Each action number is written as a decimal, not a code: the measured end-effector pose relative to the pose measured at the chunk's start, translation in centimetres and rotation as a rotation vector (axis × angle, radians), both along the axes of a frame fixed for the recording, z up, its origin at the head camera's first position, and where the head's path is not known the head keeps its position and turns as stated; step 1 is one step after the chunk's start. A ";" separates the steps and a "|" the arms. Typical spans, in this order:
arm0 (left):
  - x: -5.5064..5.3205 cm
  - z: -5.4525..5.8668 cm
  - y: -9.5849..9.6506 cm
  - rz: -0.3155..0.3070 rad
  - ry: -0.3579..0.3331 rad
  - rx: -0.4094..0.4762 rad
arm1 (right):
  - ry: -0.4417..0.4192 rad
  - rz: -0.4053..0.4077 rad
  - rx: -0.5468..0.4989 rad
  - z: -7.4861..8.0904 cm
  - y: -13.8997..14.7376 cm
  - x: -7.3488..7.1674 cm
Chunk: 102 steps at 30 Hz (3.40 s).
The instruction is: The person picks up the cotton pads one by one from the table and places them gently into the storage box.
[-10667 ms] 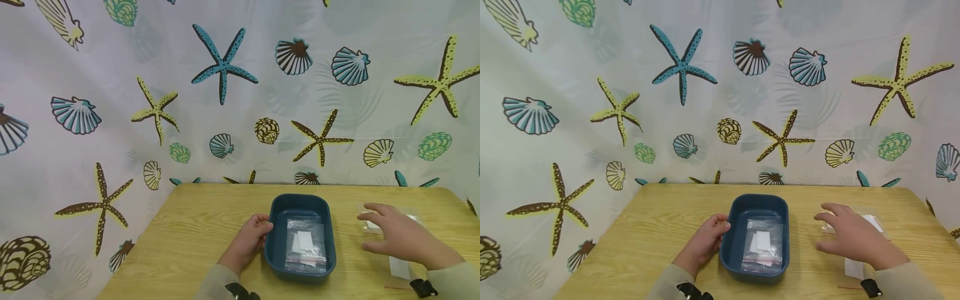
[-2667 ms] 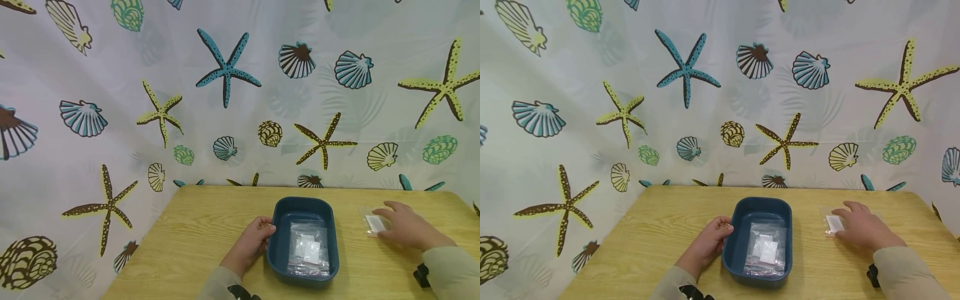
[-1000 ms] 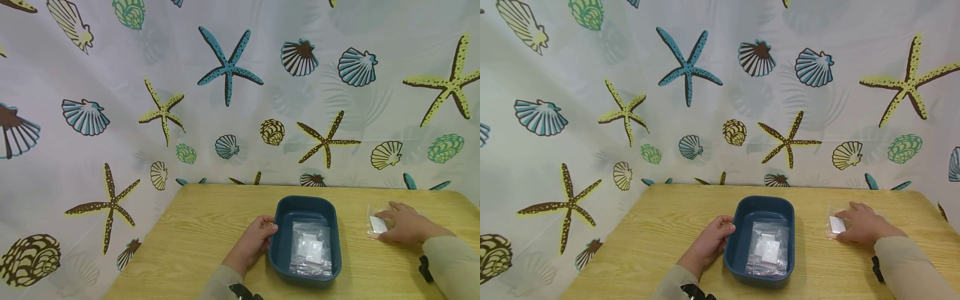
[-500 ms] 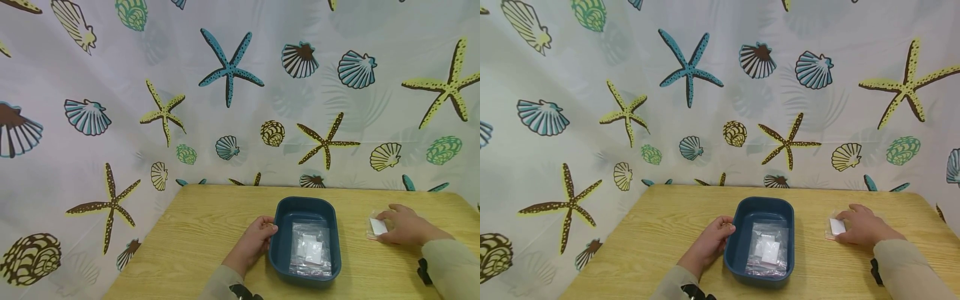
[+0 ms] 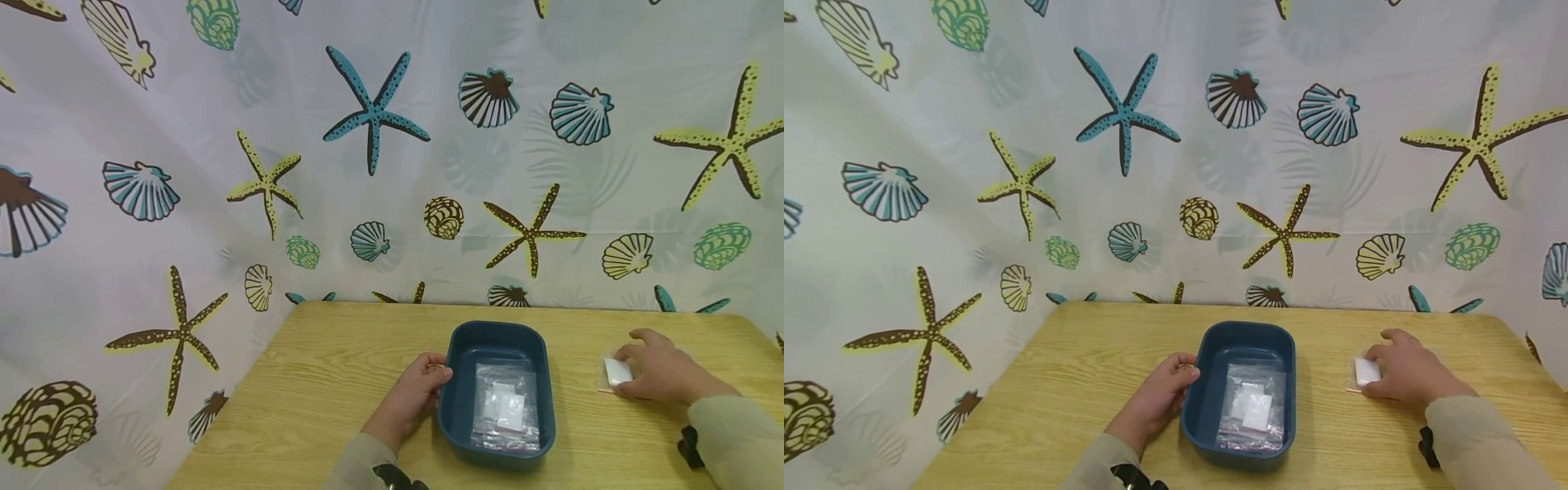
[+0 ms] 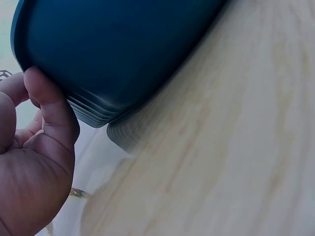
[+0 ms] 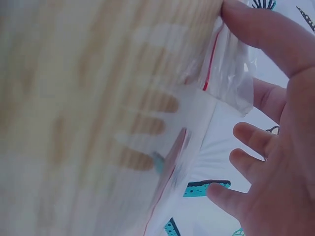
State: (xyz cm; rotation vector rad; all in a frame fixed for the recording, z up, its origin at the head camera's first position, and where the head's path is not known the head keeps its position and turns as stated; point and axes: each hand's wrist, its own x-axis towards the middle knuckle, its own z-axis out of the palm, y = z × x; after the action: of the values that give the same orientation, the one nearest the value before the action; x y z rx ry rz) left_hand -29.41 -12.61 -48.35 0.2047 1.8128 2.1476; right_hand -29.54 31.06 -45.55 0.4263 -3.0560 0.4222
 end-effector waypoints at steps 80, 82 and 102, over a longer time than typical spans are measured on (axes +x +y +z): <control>-0.4 -0.3 -0.2 -0.025 0.029 0.084 | 0.270 0.271 -0.027 6.7 -13.4 2.4; -0.4 -0.2 -0.3 -0.023 0.027 0.083 | 0.266 0.278 -0.027 6.8 -14.0 2.4; -0.5 -0.4 -0.1 -0.019 0.012 0.075 | 0.237 0.298 0.006 6.1 -15.4 2.4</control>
State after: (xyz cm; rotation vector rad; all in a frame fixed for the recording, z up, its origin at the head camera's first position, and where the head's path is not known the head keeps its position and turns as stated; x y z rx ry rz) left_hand -29.92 -12.72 -48.76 0.2528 1.7308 2.2079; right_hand -27.15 15.69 -39.42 0.8701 -2.7707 0.3411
